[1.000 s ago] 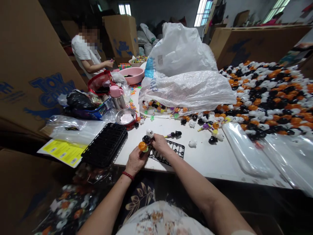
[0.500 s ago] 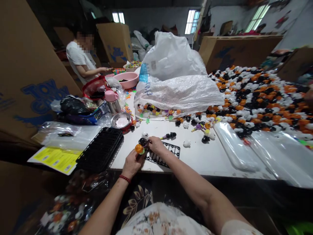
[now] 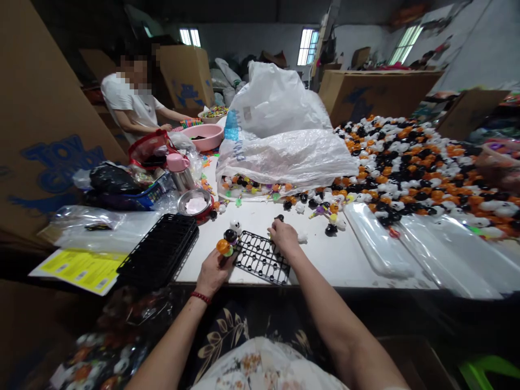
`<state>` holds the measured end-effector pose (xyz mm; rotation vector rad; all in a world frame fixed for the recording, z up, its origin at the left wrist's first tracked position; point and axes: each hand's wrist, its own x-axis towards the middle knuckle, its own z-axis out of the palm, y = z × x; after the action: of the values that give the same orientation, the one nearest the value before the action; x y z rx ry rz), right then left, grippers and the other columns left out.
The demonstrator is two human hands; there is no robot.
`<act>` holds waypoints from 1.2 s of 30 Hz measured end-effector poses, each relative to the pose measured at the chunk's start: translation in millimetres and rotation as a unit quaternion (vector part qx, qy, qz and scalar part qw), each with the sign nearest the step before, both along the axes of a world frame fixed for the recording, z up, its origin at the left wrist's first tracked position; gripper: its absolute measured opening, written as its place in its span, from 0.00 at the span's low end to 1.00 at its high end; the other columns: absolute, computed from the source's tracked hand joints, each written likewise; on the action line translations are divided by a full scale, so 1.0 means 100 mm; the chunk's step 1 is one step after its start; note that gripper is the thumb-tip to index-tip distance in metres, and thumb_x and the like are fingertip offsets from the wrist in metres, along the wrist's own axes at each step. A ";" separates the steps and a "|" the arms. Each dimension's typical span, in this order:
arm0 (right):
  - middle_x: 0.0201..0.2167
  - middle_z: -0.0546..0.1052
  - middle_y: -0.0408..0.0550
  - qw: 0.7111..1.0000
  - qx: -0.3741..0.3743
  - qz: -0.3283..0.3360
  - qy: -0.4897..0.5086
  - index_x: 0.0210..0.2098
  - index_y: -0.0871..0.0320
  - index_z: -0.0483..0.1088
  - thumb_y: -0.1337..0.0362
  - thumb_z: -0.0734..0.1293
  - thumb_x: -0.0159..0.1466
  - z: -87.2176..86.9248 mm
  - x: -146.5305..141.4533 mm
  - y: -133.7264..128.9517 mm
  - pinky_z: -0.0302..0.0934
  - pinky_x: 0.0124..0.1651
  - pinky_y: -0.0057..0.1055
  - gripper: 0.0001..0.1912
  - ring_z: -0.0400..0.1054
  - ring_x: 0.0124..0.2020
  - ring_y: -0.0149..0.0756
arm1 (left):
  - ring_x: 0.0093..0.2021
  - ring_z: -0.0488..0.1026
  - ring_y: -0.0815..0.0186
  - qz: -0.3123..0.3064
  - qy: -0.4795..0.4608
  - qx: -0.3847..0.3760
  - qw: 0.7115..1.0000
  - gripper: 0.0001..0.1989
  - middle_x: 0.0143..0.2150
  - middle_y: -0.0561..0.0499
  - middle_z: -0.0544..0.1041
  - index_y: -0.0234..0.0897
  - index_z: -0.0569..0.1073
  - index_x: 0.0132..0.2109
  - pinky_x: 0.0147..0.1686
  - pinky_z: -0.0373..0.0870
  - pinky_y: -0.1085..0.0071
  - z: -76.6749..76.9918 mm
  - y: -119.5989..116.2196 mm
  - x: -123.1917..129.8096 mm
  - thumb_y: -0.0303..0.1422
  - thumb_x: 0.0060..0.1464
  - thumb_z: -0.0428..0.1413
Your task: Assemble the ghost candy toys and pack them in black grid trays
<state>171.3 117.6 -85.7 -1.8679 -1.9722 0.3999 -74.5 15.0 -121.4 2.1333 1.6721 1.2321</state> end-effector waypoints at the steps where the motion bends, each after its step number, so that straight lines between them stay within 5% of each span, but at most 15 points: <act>1: 0.31 0.77 0.51 0.999 -0.004 -0.018 0.028 0.36 0.55 0.71 0.60 0.66 0.63 -0.02 0.02 0.01 0.58 0.39 0.32 0.06 0.71 0.36 0.42 | 0.41 0.76 0.63 -0.002 0.000 0.001 1.000 0.12 0.41 0.48 0.78 0.39 0.76 0.45 0.43 0.73 0.69 0.00 0.00 0.00 0.40 0.58 0.56; 4: 0.27 0.74 0.46 0.984 -0.020 -0.076 0.159 0.33 0.55 0.69 0.65 0.68 0.57 -0.06 0.08 0.06 0.58 0.38 0.31 0.04 0.69 0.34 0.39 | 0.42 0.76 0.62 -0.007 -0.001 -0.001 1.000 0.11 0.41 0.47 0.78 0.39 0.75 0.44 0.43 0.73 0.69 -0.01 0.00 -0.01 0.39 0.59 0.56; 9: 0.20 0.69 0.37 0.876 -0.114 -0.101 0.458 0.36 0.57 0.67 0.67 0.70 0.50 -0.05 0.08 0.14 0.58 0.26 0.27 0.14 0.62 0.21 0.30 | 0.40 0.76 0.63 0.000 0.010 0.005 1.000 0.10 0.39 0.48 0.78 0.39 0.75 0.43 0.42 0.73 0.69 0.00 -0.01 -0.01 0.39 0.59 0.55; 20: 0.26 0.73 0.44 0.761 -0.209 0.036 0.614 0.29 0.59 0.69 0.59 0.77 0.44 0.01 -0.15 0.00 0.62 0.28 0.26 0.18 0.65 0.25 0.28 | 0.38 0.75 0.62 0.004 0.031 0.017 0.999 0.10 0.37 0.48 0.77 0.39 0.75 0.43 0.40 0.73 0.69 0.01 -0.02 0.00 0.39 0.59 0.55; 25: 0.20 0.69 0.37 0.757 -0.213 0.040 0.616 0.27 0.60 0.69 0.60 0.78 0.42 0.02 -0.23 -0.02 0.53 0.24 0.22 0.18 0.57 0.20 0.23 | 0.40 0.75 0.62 0.003 0.043 0.021 0.999 0.09 0.38 0.48 0.77 0.39 0.74 0.43 0.41 0.73 0.68 -0.01 -0.03 -0.01 0.38 0.60 0.55; 31: 0.34 0.78 0.48 0.753 -0.244 0.065 0.608 0.33 0.61 0.73 0.53 0.76 0.48 0.03 -0.28 -0.04 0.50 0.21 0.21 0.20 0.57 0.21 0.21 | 0.40 0.75 0.62 0.010 0.045 0.014 0.999 0.08 0.38 0.48 0.77 0.39 0.74 0.42 0.41 0.72 0.69 -0.05 -0.03 -0.02 0.37 0.60 0.56; 36: 0.32 0.77 0.46 0.755 -0.239 0.093 0.604 0.33 0.61 0.74 0.51 0.75 0.50 -0.01 -0.32 -0.06 0.49 0.23 0.22 0.20 0.57 0.21 0.22 | 0.40 0.75 0.63 0.005 0.037 0.013 0.999 0.08 0.38 0.47 0.77 0.38 0.74 0.41 0.43 0.72 0.69 -0.04 -0.04 0.00 0.37 0.60 0.55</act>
<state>139.5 112.1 -86.6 -1.0077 -1.1153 1.7618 -74.7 11.1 -125.0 2.2140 1.7065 1.1978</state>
